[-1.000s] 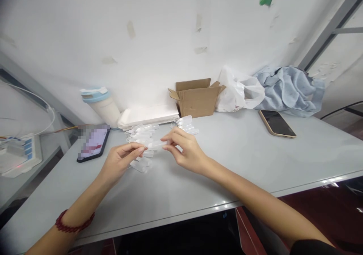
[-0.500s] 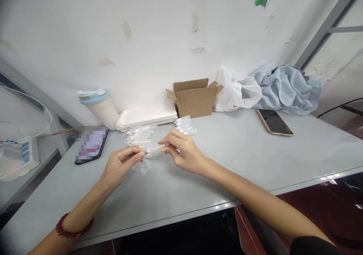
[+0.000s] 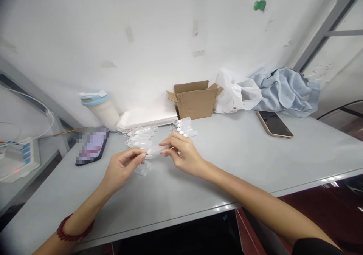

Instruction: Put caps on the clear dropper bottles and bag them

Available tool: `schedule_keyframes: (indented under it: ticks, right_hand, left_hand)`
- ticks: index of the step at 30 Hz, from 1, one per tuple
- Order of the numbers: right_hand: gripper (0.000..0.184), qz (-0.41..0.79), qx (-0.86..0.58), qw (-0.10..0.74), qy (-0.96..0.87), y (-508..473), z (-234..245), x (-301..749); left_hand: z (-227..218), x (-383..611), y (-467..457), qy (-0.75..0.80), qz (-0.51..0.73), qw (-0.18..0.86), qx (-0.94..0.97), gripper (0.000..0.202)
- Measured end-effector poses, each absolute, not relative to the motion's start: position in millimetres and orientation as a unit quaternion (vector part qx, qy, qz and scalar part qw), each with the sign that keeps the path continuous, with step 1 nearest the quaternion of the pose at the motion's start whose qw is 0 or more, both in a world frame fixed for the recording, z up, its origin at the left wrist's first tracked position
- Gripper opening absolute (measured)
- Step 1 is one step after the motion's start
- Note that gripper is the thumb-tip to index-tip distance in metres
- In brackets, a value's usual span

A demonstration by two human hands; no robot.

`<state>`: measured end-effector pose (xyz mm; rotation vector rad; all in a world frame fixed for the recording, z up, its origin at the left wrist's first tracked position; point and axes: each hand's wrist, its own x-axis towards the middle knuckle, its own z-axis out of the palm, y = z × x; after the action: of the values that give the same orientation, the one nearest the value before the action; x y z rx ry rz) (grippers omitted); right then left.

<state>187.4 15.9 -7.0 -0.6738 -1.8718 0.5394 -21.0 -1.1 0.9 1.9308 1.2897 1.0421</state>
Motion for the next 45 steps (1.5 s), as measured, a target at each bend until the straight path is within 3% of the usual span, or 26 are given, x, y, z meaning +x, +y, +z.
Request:
schedule_keyframes:
  ticks: [9, 29, 37, 42, 45]
  right_hand:
    - [0.010, 0.215, -0.300, 0.524, -0.768, 20.4, 0.3, 192.7]
    - [0.011, 0.348, -0.282, 0.531, -0.719, 18.9, -14.5, 187.2]
    - [0.010, 0.304, -0.289, 0.526, -0.740, 17.6, -16.7, 183.8]
    - [0.021, 0.241, -0.339, 0.459, -0.785, 27.4, -14.5, 189.1]
    - [0.029, 0.143, -0.411, 0.397, -0.808, 43.0, -17.0, 200.8]
  left_hand:
    - [5.1, -24.4, 2.5, 0.488, 0.395, 0.196, 0.753, 0.015]
    - [2.3, -25.4, -2.1, 0.427, 0.382, 0.233, 0.786, 0.017]
    - [1.7, -28.8, 2.8, 0.410, 0.391, 0.206, 0.798, 0.016]
    - [7.0, -36.3, 9.4, 0.444, 0.395, 0.175, 0.785, 0.015]
    - [8.9, -48.6, 17.4, 0.506, 0.436, 0.119, 0.735, 0.016]
